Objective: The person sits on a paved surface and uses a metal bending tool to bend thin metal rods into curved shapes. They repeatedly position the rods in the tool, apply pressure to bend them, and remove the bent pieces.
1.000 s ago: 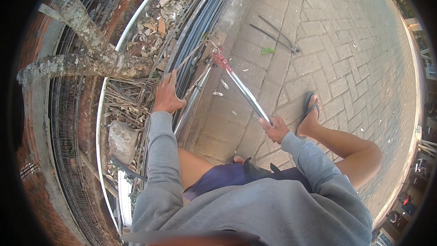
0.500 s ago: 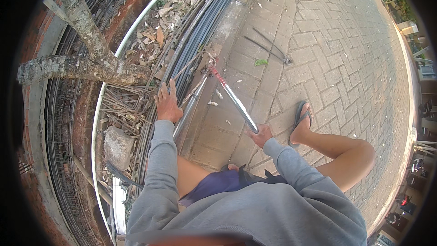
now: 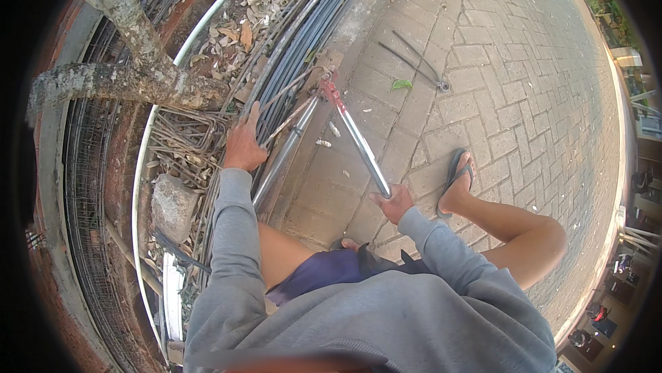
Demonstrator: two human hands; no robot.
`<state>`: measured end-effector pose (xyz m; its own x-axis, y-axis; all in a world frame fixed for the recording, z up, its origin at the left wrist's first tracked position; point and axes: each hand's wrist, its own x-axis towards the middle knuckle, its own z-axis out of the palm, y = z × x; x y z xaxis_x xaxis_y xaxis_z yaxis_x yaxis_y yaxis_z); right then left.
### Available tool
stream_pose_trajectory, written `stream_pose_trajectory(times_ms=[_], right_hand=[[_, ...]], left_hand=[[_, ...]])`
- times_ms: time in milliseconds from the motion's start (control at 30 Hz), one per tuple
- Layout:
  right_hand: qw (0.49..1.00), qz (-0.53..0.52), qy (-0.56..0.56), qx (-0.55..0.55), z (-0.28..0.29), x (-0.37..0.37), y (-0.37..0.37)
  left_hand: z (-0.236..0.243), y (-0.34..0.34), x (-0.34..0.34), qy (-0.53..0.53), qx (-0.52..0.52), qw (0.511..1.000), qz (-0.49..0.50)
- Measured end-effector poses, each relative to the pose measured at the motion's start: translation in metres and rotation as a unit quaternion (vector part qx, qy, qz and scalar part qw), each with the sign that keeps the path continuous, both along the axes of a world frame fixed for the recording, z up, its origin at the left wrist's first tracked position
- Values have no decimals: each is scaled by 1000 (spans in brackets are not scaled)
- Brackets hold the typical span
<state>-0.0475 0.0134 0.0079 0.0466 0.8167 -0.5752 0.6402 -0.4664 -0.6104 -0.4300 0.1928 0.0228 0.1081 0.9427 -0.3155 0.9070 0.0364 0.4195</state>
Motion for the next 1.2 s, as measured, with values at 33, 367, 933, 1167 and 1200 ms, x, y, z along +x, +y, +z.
stream_pose_trajectory(times_ms=[33, 367, 933, 1167, 1200], right_hand=[[1000, 0, -17, -21, 4, -3, 1], [998, -11, 35, -44, 49, 16, 9], [864, -215, 369, -268, 66, -20, -7], [836, -248, 420, -252, 68, -65, -14], [828, -259, 429, -251, 67, -71, -16]], left_hand=[[-1, -1, 1, 21, 13, 1000, -2], [-18, -8, 15, 76, 24, 997, 0], [-52, -4, 6, 12, 124, 992, 29], [-65, 13, -9, -36, 146, 986, 72], [-66, 15, -10, -35, 145, 986, 78]])
